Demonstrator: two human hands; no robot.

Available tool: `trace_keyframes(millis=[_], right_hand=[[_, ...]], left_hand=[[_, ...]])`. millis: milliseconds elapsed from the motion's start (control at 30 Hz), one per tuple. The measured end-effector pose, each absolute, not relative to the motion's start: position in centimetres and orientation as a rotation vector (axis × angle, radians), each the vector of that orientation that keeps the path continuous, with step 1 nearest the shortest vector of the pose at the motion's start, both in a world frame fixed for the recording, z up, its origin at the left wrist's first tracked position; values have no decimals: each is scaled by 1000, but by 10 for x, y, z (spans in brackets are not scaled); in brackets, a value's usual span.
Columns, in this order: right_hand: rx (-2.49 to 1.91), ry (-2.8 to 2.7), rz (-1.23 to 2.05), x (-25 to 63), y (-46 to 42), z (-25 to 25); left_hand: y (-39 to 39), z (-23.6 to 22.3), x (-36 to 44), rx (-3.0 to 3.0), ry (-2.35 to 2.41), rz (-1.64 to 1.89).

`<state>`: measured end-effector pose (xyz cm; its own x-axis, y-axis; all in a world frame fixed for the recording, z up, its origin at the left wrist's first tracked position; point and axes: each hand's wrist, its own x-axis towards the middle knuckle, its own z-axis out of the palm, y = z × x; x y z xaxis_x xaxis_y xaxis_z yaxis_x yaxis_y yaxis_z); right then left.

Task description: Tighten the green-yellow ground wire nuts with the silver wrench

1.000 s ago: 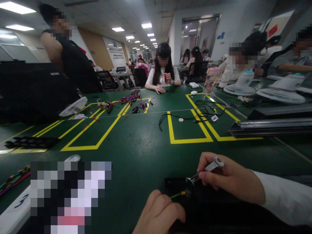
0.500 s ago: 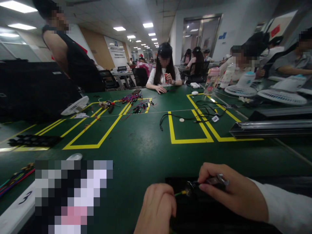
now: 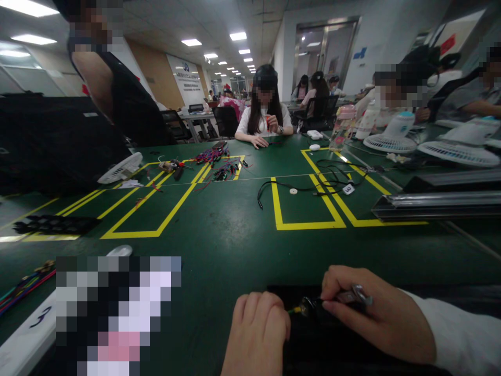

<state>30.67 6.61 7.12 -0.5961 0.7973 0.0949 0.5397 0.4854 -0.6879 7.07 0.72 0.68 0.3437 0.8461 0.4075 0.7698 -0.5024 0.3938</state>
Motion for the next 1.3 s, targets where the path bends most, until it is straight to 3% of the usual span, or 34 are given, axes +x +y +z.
trace_keyframes(millis=[333, 833, 1300], right_hand=[[-1124, -2365, 868, 307, 66, 69], [-1142, -2474, 848, 304, 62, 68], [-829, -2630, 1014, 301, 100, 83]], left_hand=[[11, -19, 70, 2473, 1372, 1076], [10, -15, 66, 2492, 1334, 1007], [15, -20, 68, 2457, 1272, 1100]])
